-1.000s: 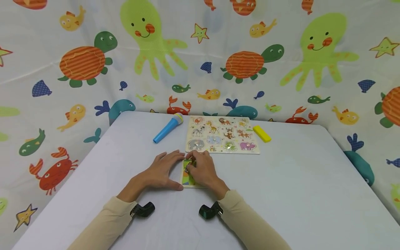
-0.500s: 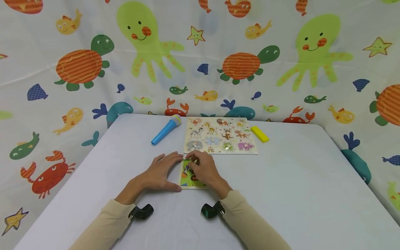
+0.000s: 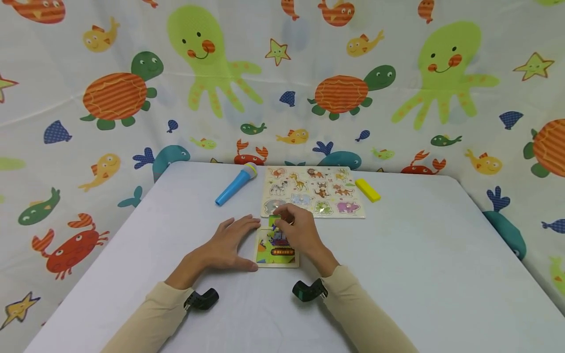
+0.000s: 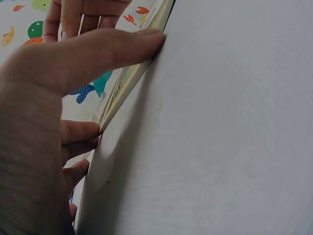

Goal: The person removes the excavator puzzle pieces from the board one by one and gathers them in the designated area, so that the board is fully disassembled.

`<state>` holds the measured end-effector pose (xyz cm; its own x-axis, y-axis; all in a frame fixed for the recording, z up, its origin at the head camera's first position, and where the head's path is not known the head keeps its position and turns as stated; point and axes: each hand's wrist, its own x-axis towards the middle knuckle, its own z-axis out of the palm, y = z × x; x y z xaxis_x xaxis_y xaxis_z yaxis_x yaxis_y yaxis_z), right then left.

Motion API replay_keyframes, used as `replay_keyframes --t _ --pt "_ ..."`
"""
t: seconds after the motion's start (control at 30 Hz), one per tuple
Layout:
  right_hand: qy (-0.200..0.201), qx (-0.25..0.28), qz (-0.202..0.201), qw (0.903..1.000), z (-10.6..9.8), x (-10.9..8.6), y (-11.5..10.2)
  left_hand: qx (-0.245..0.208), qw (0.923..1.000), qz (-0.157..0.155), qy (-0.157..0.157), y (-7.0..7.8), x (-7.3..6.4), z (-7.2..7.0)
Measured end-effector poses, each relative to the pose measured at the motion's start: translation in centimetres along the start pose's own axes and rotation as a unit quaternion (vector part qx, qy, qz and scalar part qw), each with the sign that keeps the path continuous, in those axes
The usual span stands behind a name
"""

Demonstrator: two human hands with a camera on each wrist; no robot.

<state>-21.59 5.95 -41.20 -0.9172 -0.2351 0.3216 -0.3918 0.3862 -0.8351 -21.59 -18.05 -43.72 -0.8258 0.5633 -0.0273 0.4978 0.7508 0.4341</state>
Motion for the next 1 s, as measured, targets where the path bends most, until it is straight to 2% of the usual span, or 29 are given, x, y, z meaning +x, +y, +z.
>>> replay_keyframes --t 0.27,0.47,0.77,1.0 --pt "0.025 0.048 0.040 0.9977 -2.0 0.4 0.2 0.000 1.0000 0.000 -0.003 0.1 0.0 -0.2" --pt "0.038 0.063 0.047 0.9962 -3.2 0.6 0.7 -0.001 1.0000 -0.001 -0.003 0.2 -0.1 -0.1" --pt "0.049 0.053 0.068 0.9951 -4.5 0.6 1.8 0.000 1.0000 -0.002 -0.001 0.3 -0.1 -0.1" --pt "0.032 0.033 0.119 0.9919 -5.0 0.5 2.9 0.002 1.0000 0.006 0.003 0.1 -0.1 0.0"
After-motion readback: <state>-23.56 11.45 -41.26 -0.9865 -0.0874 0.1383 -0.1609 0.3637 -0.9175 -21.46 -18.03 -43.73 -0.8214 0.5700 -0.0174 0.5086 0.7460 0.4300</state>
